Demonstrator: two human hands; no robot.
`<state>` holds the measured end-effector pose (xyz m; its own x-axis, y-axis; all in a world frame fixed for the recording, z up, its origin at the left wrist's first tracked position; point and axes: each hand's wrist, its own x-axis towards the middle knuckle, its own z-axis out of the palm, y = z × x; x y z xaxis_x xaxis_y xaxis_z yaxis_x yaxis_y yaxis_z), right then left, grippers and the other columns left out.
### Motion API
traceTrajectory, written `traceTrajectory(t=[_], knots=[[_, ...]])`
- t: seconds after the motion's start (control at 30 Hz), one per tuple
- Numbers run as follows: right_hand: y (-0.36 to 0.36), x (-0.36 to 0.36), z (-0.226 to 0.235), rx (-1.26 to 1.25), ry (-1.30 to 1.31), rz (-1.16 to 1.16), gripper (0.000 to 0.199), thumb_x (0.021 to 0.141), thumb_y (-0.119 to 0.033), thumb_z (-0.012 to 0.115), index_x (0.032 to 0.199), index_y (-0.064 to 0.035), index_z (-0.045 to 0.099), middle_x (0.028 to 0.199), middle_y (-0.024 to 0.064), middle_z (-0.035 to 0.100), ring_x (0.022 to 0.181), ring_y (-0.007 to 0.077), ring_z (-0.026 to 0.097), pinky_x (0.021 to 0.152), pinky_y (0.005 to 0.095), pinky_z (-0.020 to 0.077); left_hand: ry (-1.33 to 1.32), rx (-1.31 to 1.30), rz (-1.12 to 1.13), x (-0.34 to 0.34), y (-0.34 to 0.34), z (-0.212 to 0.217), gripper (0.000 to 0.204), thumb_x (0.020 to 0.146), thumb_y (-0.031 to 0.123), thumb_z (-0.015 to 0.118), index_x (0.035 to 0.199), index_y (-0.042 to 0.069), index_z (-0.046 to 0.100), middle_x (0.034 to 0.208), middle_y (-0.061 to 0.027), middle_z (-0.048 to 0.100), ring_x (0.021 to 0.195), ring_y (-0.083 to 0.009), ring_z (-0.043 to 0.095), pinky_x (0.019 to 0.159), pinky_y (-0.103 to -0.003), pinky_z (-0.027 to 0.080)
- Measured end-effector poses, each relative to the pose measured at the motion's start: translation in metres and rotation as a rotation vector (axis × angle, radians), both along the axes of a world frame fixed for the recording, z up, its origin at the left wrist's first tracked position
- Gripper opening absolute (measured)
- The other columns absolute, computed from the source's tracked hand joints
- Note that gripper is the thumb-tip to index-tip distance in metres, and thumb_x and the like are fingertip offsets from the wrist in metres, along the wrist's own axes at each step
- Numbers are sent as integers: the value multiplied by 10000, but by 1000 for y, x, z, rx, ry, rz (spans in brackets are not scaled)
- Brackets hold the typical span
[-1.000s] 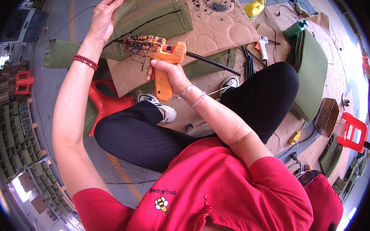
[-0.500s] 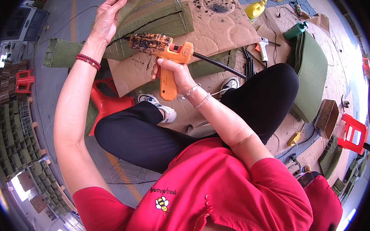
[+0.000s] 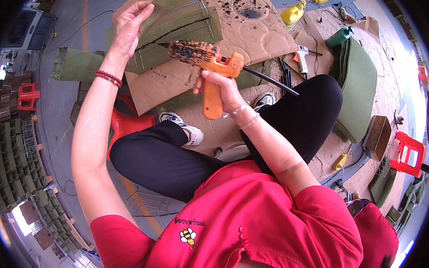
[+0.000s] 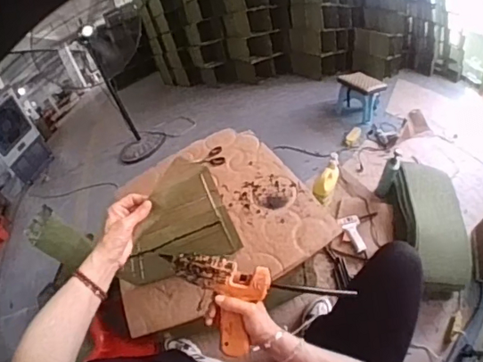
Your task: Using a glue gun and scissors to wrap a wire storage rack frame with green fabric.
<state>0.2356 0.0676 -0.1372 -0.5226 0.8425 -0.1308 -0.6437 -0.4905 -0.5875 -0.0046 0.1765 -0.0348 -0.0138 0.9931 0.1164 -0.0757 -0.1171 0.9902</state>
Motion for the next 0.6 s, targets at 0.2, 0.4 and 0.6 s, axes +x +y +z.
traceTrajectory(t=[0.2,0.4,0.6], knots=[[5,79,0,76,-251,-91,221,849,-202,562,978,-25,535,749,114,602,675,239,615,681,334,479,350,169,32,19,-18,-1,133,869,121,673,983,55,695,909,11,683,838,-42,605,795,-194,479],[30,114,0,103,-423,-468,245,859,-211,595,963,6,546,734,95,604,679,239,624,665,358,500,409,253,92,24,-29,-7,114,875,103,661,962,43,703,888,26,679,826,-34,595,782,-192,482],[109,124,-31,743,-1754,-729,416,771,-379,722,938,-37,555,733,164,634,714,333,640,653,428,492,517,289,134,36,-37,-6,114,879,98,646,956,34,701,907,6,699,820,-39,595,764,-196,478]])
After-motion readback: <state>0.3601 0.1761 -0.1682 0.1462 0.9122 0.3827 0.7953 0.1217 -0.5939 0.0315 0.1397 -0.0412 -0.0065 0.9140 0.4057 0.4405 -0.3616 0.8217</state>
